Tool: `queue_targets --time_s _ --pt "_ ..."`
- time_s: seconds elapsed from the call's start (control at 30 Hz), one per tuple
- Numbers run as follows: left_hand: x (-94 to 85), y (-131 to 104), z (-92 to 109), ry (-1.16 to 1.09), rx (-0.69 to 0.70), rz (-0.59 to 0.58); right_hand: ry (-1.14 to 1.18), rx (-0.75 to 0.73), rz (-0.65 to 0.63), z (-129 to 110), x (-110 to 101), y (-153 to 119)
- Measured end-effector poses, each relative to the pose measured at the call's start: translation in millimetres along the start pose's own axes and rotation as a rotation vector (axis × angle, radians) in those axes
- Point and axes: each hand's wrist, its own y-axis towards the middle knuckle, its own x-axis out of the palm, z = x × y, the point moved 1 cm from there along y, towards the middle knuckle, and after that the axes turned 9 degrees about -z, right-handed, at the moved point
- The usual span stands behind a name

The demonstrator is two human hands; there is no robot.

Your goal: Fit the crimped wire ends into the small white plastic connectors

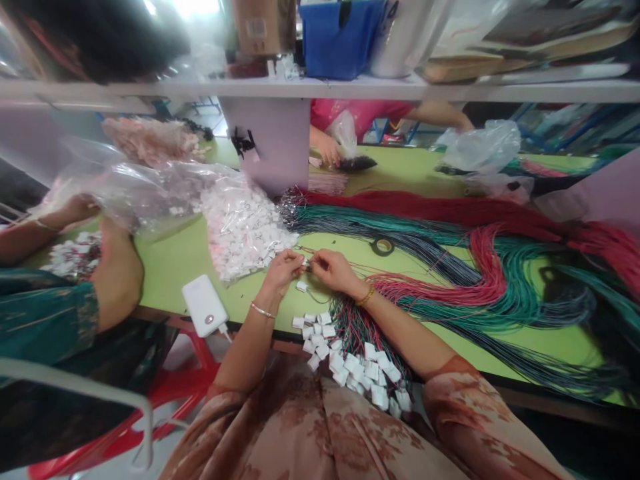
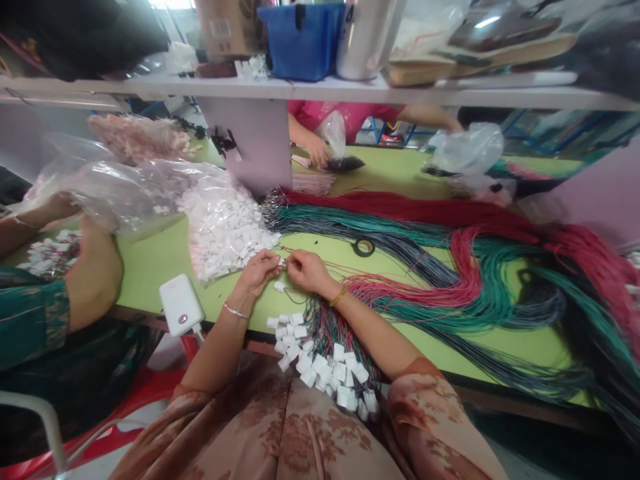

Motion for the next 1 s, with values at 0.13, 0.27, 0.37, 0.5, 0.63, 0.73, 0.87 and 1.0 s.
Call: queue_targets --time_s 0.13,0.27,0.37,0.5,0.63,0.73,0.87,1.0 --pt "0.2 -0.4 1.2 0.064 -0.010 -0.001 -0.011 0.046 -0.013 1.7 1.8 -0.2" --pt "-6.4 -3.2 7.1 0.178 -0.086 -0.058 0.001 0.108 -0.060 13.8 -16.8 5.3" --pt "-12.6 -4.3 10.5 0.283 -0.102 -0.116 -0.157 0.221 -0.156 24.3 -28.0 9.4" --pt "-13.9 -4.3 9.9 0.336 -0.088 -0.137 -0.401 0.320 -0.313 26.5 -21.1 10.4" --pt "-11.2 -4.3 8.8 0.334 -0.080 -0.105 -0.468 0.323 -0.327 22.4 -13.4 9.9" --pt "-10.0 -3.4 8.2 0.301 -0.061 -0.079 -0.429 0.327 -0.276 21.4 -16.0 10.6" --pt "-9.4 -1.1 6.3 0.227 -0.049 -0.046 -0.200 0.274 -0.176 21.1 -17.2 16.3" --pt "-8.9 0.1 4.9 0.150 -0.060 -0.042 0.111 0.227 -0.045 18.4 -10.1 28.9"
